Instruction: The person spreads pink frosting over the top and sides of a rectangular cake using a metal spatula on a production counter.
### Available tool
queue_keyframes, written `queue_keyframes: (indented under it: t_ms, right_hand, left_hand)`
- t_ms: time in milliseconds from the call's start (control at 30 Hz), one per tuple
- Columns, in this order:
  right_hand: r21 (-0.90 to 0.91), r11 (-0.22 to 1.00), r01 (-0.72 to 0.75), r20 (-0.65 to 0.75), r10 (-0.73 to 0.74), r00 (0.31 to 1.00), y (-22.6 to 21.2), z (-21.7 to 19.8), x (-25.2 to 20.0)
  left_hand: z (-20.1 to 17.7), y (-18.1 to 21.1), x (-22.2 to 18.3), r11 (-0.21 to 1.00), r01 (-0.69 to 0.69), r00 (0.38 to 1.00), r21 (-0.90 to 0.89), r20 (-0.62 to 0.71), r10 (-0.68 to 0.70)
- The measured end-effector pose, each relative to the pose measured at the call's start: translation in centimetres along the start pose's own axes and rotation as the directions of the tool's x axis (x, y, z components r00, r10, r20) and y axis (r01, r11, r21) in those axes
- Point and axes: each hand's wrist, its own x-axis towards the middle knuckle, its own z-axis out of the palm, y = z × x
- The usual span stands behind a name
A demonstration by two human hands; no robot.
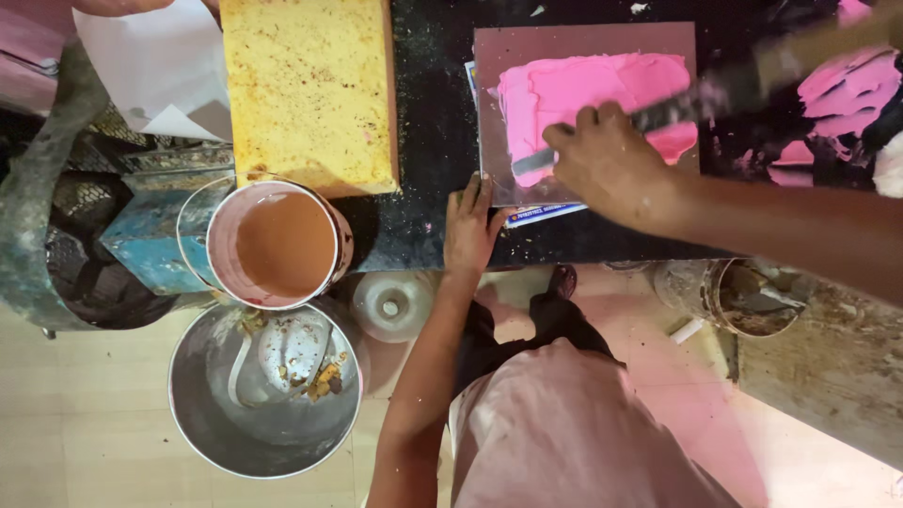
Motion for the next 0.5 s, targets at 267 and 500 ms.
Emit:
queue_keyframes:
  t_ms: [267,500]
  right_hand:
    - [-0.02,0.986,-0.167,-0.053,0.166,0.985,5.6,2.1,5.9]
    - [0.401,0.911,-0.093,0.172,0.025,0.985,6.1,4.6,4.7]
  left_hand:
    - [-0.9,0.7,0.2,1.0,-0.008,1.0,-0.006,-0.027,0.008]
    - [-0.6,0.3,0.1,0.999,-0.037,0.998,-0.023,-0.048,0.036]
